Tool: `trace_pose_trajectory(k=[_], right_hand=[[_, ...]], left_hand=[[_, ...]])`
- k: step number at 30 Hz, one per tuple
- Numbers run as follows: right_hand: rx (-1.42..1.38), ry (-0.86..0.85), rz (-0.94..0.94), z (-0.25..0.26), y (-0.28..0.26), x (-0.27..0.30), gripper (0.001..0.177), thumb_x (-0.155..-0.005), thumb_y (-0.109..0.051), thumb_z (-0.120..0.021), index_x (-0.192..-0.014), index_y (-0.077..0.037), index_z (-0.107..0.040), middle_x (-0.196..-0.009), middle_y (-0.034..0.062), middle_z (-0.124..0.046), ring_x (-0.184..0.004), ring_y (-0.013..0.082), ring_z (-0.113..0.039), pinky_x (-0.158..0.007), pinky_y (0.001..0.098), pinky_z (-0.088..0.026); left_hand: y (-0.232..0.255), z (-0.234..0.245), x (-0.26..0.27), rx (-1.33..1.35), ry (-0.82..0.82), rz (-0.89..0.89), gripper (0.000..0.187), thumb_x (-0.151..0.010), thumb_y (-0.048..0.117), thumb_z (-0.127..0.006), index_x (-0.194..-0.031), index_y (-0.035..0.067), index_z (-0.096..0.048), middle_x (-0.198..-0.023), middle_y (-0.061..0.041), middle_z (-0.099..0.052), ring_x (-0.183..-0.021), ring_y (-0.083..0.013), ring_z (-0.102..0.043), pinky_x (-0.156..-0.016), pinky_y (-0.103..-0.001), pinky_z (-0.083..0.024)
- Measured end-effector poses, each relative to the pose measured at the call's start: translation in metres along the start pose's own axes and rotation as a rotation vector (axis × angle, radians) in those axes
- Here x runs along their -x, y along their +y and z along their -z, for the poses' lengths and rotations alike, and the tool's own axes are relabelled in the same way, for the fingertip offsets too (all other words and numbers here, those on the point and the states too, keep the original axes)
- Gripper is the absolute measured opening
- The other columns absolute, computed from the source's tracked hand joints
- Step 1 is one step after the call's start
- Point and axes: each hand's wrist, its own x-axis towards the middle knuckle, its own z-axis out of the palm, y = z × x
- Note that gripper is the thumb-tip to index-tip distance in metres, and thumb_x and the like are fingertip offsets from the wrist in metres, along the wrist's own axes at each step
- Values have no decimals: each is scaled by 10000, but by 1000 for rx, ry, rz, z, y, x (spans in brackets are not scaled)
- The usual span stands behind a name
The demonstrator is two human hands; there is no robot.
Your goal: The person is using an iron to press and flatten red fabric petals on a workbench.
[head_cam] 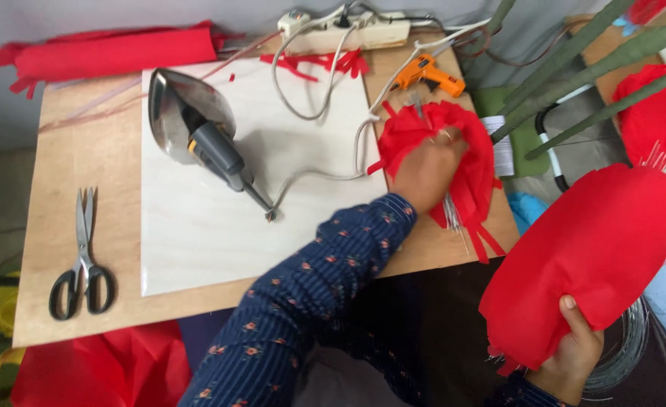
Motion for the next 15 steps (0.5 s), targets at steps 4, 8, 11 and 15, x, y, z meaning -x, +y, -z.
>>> trace_pose_trajectory(k=[4, 8, 11, 15], right_hand=[[19, 69, 13, 5, -5, -11, 620, -825, -241, -750, -1429, -191, -621, -1353, -36, -685, -1212, 157, -668, -1053, 330, -598], [55, 41, 16, 13, -5, -38, 608, -837, -197, -742, -1430, -188, -613, -1339, -29, -687, -1171, 152, -678, -1036, 325, -603], [105, 24, 22, -4, -14, -69, 590, -797, -184, -796, -1369, -191, -651, -1277, -44, -720, -1089, 129, -713, -963, 312, -641], [311, -151, 195, -61, -47, -96, 641, -845, -182, -788, -1443, -171, -556, -1368, -1, -654, -1195, 178, -669, -964, 386, -623]], left_hand=[[-6, -63, -8, -207, 17, -126, 219, -931, -20, -564, -1114, 26, -676, -1161, -180, -675, -878, -352, -705, -640, -435, -597], [-1, -57, 10, -362, -50, -112, 404, -995, 137, -528, -1399, 134, -531, -1549, -182, -449, -1117, -346, -657, -822, -447, -582], [-2, -49, 25, -440, -12, -54, 581, -1035, 224, -522, -1578, 160, -323, -1651, -213, -326, -1241, -331, -624, -900, -443, -578], [2, -23, 44, -371, 12, 69, 604, -1034, 183, -471, -1601, 99, -281, -1657, -212, -303, -1478, -405, -403, -1068, -560, -450]])
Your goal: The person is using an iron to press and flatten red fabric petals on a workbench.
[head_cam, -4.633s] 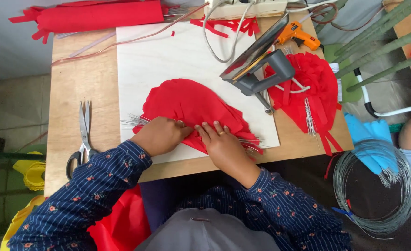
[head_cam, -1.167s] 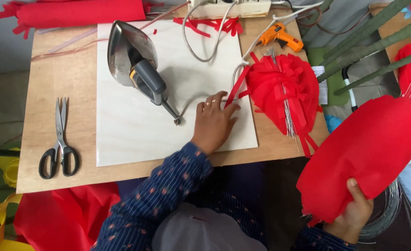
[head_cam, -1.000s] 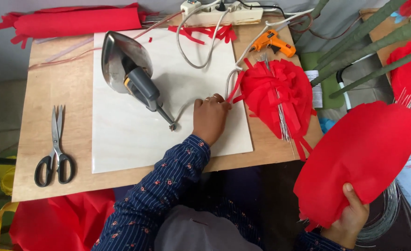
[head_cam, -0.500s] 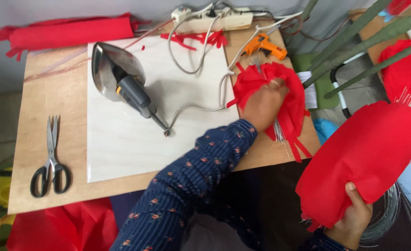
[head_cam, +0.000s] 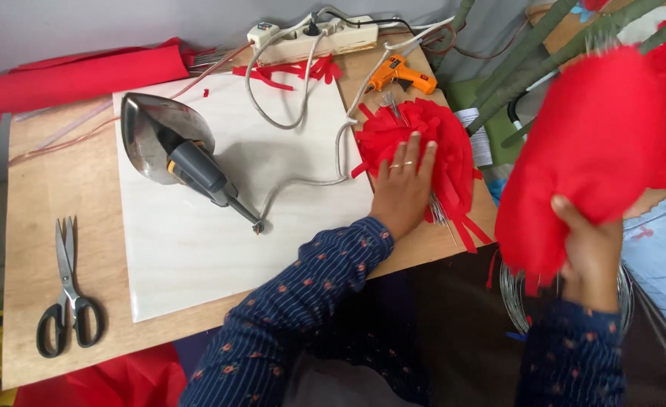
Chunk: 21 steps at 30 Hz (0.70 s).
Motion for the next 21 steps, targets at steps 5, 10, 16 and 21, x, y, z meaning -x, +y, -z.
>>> trace_pose_trajectory(k=[5, 10, 16, 21], right_hand=[[860, -63, 636, -52, 12, -43, 174, -1051, -84, -705, -1126, 44, -614, -1030, 205, -595, -905, 364, -563, -764, 483, -405], [1689, 33, 1006, -152, 64, -11, 388, -883, -183, -634, -1233, -37, -717, -791, 55, -729, -670, 206, -761, -542, 376, -599], [1678, -101, 1061, -165, 89, -3, 636, -852, -134, -545, -1482, -58, -588, -1020, 86, -746, -567, 197, -712, -470, 351, -582], [1544, -537, 533, -164, 42, 0, 899, -838, -232, -674, -1642, -88, -299, -1516, 208, -516, -952, 421, -749, -742, 505, -647]], left_hand=[[-26, 17, 38, -152, -137, 59, 674, -991, 272, -433, -1598, 50, -240, -1665, -262, -195, -1530, -444, -228, -1155, -620, -300], [-53, 90, 65, -87, -457, 104, 866, -958, 416, -653, -1602, -9, -259, -1678, -313, -91, -1555, -487, -43, -1200, -671, -121], [-79, 114, 90, -61, -626, 82, 871, -980, 440, -632, -1619, 30, -205, -1685, -310, -34, -1564, -477, 19, -1194, -680, -83], [-65, 101, 79, -36, -615, -8, 903, -944, 464, -673, -1622, 62, -233, -1683, -302, -76, -1561, -476, -49, -1197, -676, -109]])
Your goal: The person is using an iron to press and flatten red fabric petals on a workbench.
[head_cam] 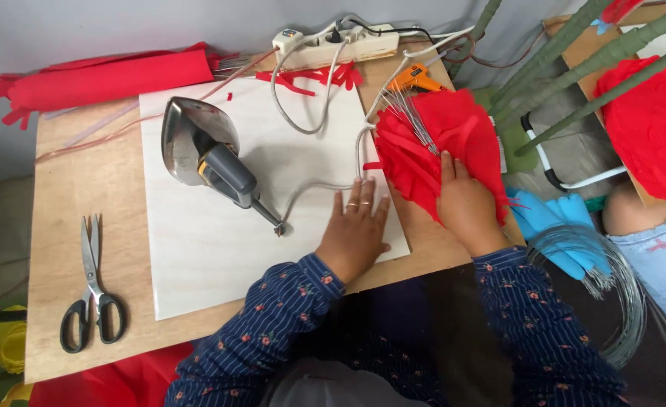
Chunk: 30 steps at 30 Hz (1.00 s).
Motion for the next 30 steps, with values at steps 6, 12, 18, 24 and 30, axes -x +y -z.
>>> trace_pose_trajectory(k=[6, 12, 18, 24, 30], right_hand=[[-87, -216, 56, 14, 9, 3, 1033, -869, -510, -633, -1668, -84, -136, -1654, 171, -321, -1306, 495, -538, -981, 569, -555], [-389, -283, 46, 48, 7, 27, 1045, -899, -421, -647, -1667, -78, -26, -1705, 218, -120, -1452, 564, -268, -1175, 623, -319], [-585, -110, -8, 71, -3, 52, 959, -943, -261, -674, -1660, -56, -71, -1695, 273, -69, -1461, 590, -235, -1138, 699, -306], [-640, 97, -40, 61, 26, 88, 863, -934, -289, -708, -1629, -11, -280, -1595, 328, -345, -1406, 601, -337, -1097, 793, -201], [-605, 140, -136, 25, 36, 117, 731, -919, -307, -716, -1588, -170, -455, -1489, 212, -558, -1284, 451, -560, -1032, 562, -472]], left_hand=[[33, -4, -28, -5, 10, -128, 877, -967, 360, -682, -1630, 55, -196, -1686, -281, -129, -1567, -458, -100, -1220, -656, -111], [44, -31, -74, -32, 108, -134, 842, -983, 402, -679, -1628, 79, -245, -1688, -232, -200, -1577, -426, -121, -1225, -669, -71], [43, -6, -77, -22, 176, -121, 772, -1031, 468, -560, -1617, 63, -261, -1618, -199, -389, -1540, -376, -288, -1189, -730, 19], [41, -2, -93, -10, 186, -131, 670, -1051, 363, -542, -1595, 53, -303, -1595, -191, -428, -1515, -368, -339, -1173, -760, -5], [40, -8, -113, 14, 181, -209, 678, -1051, 284, -575, -1610, 40, -277, -1647, -206, -338, -1544, -358, -300, -1209, -702, -131]])
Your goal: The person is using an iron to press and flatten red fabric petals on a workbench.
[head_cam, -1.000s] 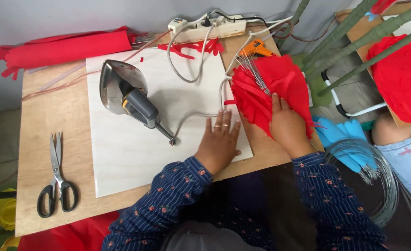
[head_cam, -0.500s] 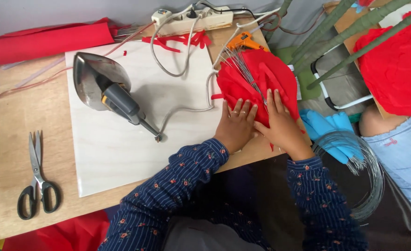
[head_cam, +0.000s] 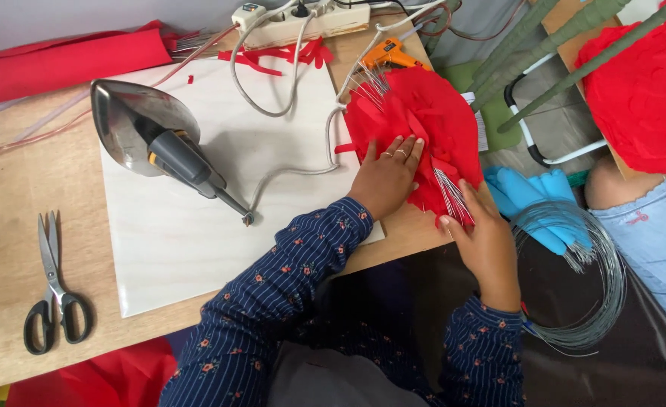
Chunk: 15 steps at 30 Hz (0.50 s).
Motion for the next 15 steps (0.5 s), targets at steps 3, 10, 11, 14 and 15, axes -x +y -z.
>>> trace_pose_trajectory(k=[3, 10, 11, 14, 15], right_hand=[[-67, 38, 23, -11, -1, 1, 640, -979, -256, -678, -1584, -197, -478, -1539, 165, -526, -1327, 397, -546, -1057, 485, -470], [-87, 107, 79, -18, -5, 6, 648, -947, -221, -722, -1555, -137, -513, -1536, 207, -520, -1320, 467, -528, -1059, 540, -458], [-74, 134, 82, -16, -8, 6, 643, -947, -226, -726, -1551, -140, -523, -1543, 193, -518, -1323, 474, -520, -1064, 564, -443], [10, 206, 127, -16, 5, 12, 675, -910, -249, -764, -1543, -156, -549, -1550, 185, -519, -1337, 514, -498, -1069, 627, -397], [78, 263, 169, -18, 11, 13, 713, -873, -267, -798, -1540, -170, -565, -1551, 191, -523, -1346, 546, -483, -1069, 667, -365]], left_hand=[[-7, -15, -10, 32, 20, -39, 720, -1043, 284, -610, -1618, 34, -257, -1657, -209, -318, -1538, -360, -318, -1207, -656, -257], [-17, 0, 7, 122, 48, -99, 710, -1028, 273, -627, -1608, 37, -292, -1638, -231, -342, -1527, -395, -335, -1207, -653, -268], [-17, 3, 9, 141, 83, -97, 653, -1020, 290, -633, -1563, 42, -369, -1585, -228, -409, -1501, -403, -373, -1200, -649, -291], [-18, 5, 16, 206, 128, -67, 628, -1015, 293, -631, -1548, 57, -399, -1520, -235, -488, -1462, -430, -429, -1182, -667, -310], [-20, 6, 18, 246, 140, -44, 657, -1020, 280, -623, -1579, 66, -352, -1508, -246, -500, -1448, -447, -446, -1172, -688, -306]])
